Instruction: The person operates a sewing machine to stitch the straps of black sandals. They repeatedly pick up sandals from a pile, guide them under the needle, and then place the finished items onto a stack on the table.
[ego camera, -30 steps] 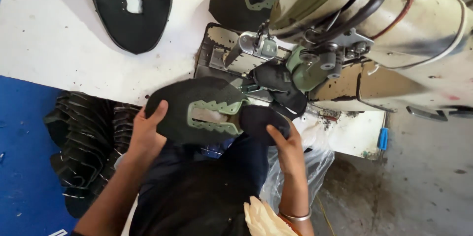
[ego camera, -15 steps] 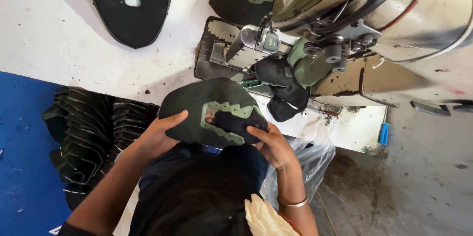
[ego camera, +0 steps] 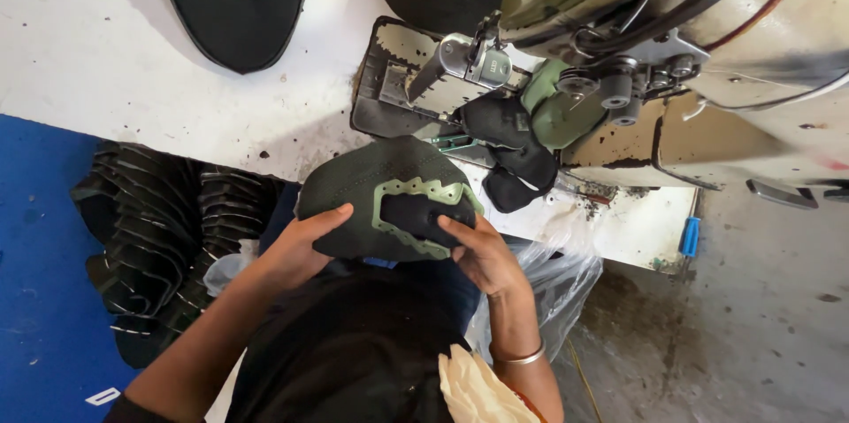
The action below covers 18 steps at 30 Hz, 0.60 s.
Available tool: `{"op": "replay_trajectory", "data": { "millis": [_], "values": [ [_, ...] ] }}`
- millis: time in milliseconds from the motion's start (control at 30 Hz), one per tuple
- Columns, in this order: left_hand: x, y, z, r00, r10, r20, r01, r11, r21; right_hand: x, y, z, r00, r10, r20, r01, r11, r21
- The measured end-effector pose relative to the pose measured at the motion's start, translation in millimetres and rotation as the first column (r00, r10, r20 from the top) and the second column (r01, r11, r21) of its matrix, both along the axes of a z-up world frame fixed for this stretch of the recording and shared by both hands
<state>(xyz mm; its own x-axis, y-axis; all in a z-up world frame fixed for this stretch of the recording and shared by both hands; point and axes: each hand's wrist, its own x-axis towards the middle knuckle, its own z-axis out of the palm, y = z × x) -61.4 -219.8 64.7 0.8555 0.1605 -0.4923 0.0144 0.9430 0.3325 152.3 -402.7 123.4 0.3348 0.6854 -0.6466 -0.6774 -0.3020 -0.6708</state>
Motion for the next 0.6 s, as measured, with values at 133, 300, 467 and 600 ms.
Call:
{"op": "replay_trajectory", "data": {
  "millis": [133,300,467,600],
  "values": [
    [1,-2,0,1.000,0.009,-0.021,-0.009,1.000,-0.006,-1,0,-4,1.000,0.010,-0.003,-0.010,1.000,-0.013],
    [6,-3,13,0.997,0.077,-0.007,-0.077,0.997,0.014,-1,-3,-13,0.997,0.074,0.039,-0.073,0.997,-0.018],
    [11,-6,19,0.980,0.187,-0.063,-0.186,0.982,0.029,-1,-11,-32,0.999,0.033,0.035,-0.032,0.999,-0.029],
    [16,-8,20,0.964,0.250,-0.095,-0.244,0.967,0.065,0,-9,-30,0.998,-0.067,-0.007,0.067,0.995,-0.072]
  ]
}}
